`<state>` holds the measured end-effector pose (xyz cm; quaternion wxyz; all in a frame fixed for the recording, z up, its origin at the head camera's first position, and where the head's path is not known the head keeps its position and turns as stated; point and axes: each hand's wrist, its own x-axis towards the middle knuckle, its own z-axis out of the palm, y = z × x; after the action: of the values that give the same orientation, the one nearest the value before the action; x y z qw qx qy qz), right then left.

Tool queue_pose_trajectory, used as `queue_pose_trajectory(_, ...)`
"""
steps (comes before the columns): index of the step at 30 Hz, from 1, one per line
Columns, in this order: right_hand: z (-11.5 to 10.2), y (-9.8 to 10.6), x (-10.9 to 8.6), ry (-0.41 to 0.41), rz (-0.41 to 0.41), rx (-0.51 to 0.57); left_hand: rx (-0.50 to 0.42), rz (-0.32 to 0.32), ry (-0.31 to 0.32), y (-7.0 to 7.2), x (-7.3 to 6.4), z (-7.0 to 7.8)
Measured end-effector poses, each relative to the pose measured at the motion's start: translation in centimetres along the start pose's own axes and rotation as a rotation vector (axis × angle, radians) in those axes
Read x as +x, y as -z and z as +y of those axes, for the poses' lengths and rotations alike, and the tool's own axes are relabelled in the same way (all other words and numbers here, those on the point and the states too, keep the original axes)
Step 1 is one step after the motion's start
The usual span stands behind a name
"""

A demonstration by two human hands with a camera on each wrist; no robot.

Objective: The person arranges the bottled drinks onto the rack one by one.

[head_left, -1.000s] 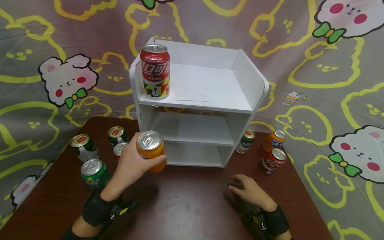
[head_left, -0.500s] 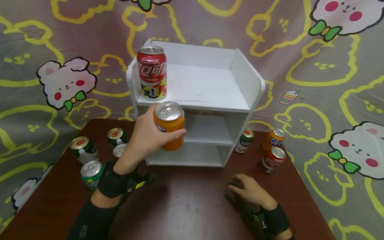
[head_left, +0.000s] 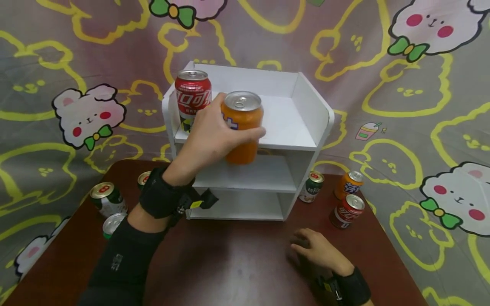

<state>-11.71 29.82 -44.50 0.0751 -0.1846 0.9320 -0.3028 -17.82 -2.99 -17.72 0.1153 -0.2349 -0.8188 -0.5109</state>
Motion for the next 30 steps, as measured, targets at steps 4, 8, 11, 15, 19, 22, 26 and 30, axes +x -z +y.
queue_pose_trajectory(4,0.0,-0.2,0.0,0.014,-0.001,0.004,0.040,0.023,-0.002,-0.1,1.0,0.7)
queue_pose_trajectory(8,0.1,-0.3,0.0,0.009,0.011,-0.002,0.037,0.040,0.018,-0.5,2.0,0.9)
queue_pose_trajectory(11,0.1,-0.3,0.0,0.007,0.015,-0.004,0.016,0.053,0.027,-0.9,2.6,0.7)
queue_pose_trajectory(15,-0.1,0.1,-0.1,0.028,0.023,-0.010,0.010,0.075,0.050,-1.3,3.2,0.2)
queue_pose_trajectory(19,0.0,0.5,0.0,0.023,0.046,-0.022,0.030,0.087,0.076,-1.5,4.1,-0.3)
queue_pose_trajectory(22,0.1,0.5,0.3,0.014,0.055,-0.022,0.030,0.094,0.093,-1.4,4.4,-0.7)
queue_pose_trajectory(26,0.3,0.3,0.3,0.017,0.051,-0.013,0.008,0.092,0.102,-1.3,4.5,-1.2)
queue_pose_trajectory(30,0.4,0.0,-0.2,0.004,0.046,-0.001,-0.013,0.081,0.093,-1.8,4.6,-1.3)
